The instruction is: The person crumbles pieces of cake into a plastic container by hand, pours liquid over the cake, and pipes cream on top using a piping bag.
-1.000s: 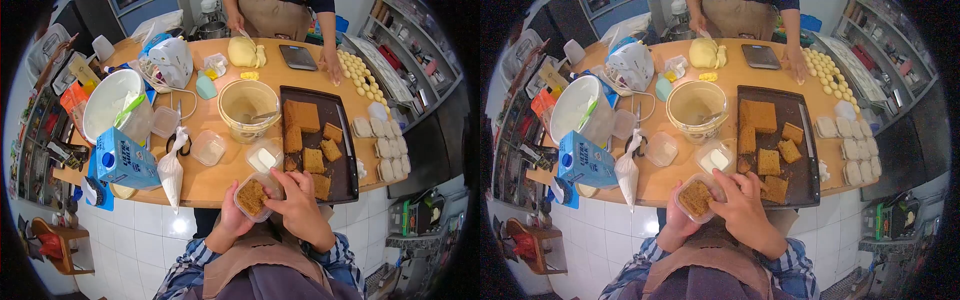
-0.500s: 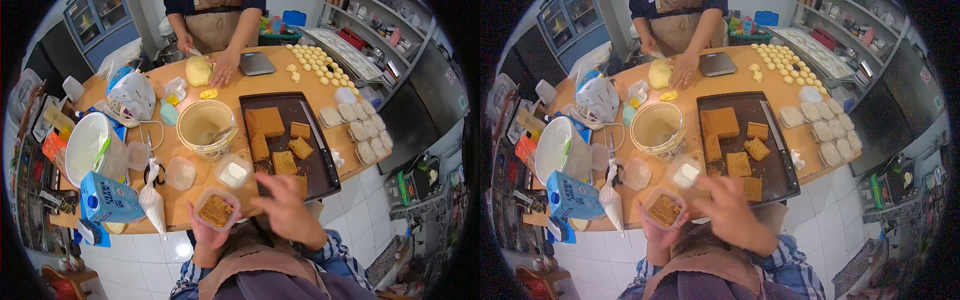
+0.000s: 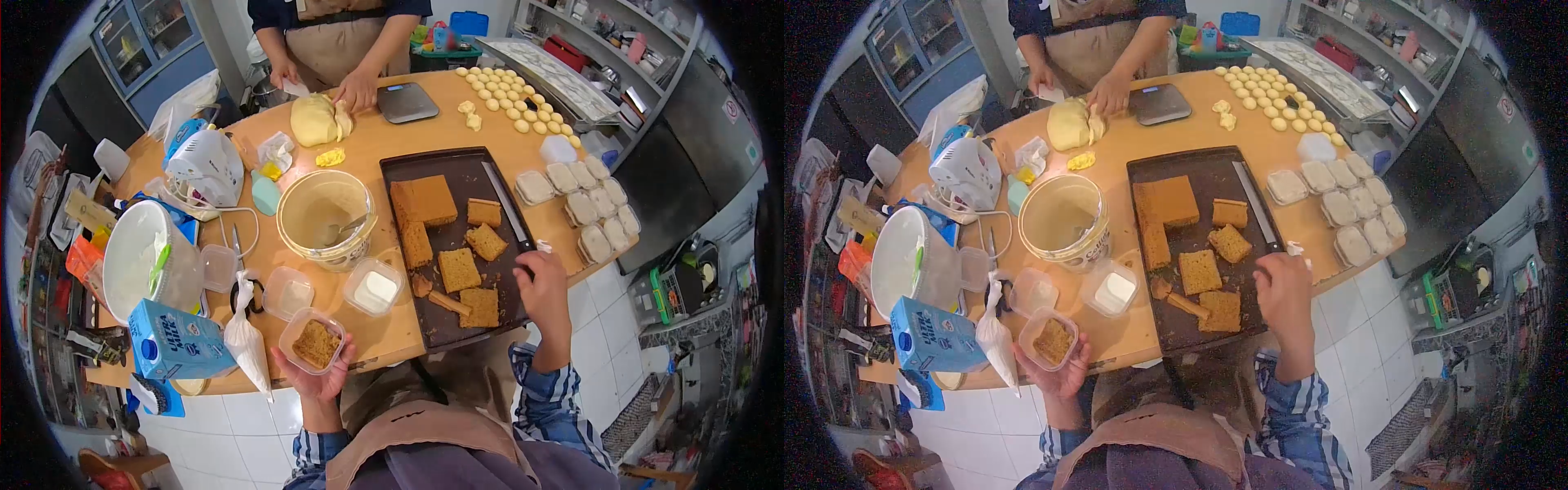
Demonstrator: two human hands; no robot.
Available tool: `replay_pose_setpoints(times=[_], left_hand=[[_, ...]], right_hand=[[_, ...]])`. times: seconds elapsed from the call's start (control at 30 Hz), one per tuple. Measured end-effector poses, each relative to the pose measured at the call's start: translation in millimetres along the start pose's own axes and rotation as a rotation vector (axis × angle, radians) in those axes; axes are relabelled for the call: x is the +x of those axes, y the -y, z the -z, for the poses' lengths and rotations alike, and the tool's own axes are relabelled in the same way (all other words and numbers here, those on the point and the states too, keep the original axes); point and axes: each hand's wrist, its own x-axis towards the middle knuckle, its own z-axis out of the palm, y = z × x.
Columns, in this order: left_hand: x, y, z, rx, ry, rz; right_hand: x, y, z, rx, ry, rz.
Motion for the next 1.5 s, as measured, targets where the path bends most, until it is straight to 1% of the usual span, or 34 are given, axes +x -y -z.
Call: replay_pose_setpoints(times=[0.1,0.2,0.3,0.43,0.53,0.57,0.67,0.87,0.97,1.07,1.17,1.27,1.37,1.47,1.5], left_hand=[[0.6,-3.1,5.8,-0.009,0.014,0.011],[1.5,-1.2,0.9,0.017,0.020,0.007],[0.6,-0.2,-4.3,0.062,0.037,-0.002],[0.1,0.3,-0.8,0.059,0.042,-0.002],[-0.3,-0.2,-0.2,0.049,0.074,-0.001],[0.1,-0.2,-0.3,0.044,0.087,-0.003],[-0.2,-1.3,0.2,0.039,0.077,0.007],[0.7,-0.2,-1.1,0.015,0.068,0.013],[0.8,-1.7,9.3,-0.012,0.049,0.017],[1.3,-0.9,3.0,0.028,0.085,0.013],[1.5,-1.9,3.8,0.018,0.092,0.025],[2.3,-1.9,5.5,-0.009,0.105,0.039],[2.3,-0.9,4.3,0.042,0.056,0.021],[2.8,0.0,-5.0,0.148,-0.023,0.000],[1.6,1.1,-11.9,0.183,-0.067,-0.013]], right_hand=[[-4.7,24.2,-6.1,0.169,0.115,0.067],[-14.3,43.0,-22.1,0.140,0.300,0.191],[-13.9,65.4,-36.3,0.110,0.239,0.275],[-7.4,79.4,-59.4,0.002,0.269,0.344],[-12.0,84.2,-68.1,-0.092,0.262,0.315],[-15.0,83.8,-67.2,-0.109,0.227,0.310],[-21.3,84.1,-57.5,-0.153,0.235,0.298],[-29.3,70.3,-67.5,-0.159,0.198,0.311],[-29.4,71.8,-61.6,-0.082,0.167,0.288],[-26.6,66.6,-50.9,0.147,0.152,0.188],[-17.6,44.0,-35.7,0.245,0.111,0.074],[-9.6,11.1,-30.2,0.248,-0.034,-0.110],[-6.3,-14.2,-27.5,0.155,-0.096,-0.141],[-6.8,-22.2,-17.8,0.010,-0.150,-0.130],[-7.0,-25.6,-14.5,-0.031,-0.134,-0.152]])
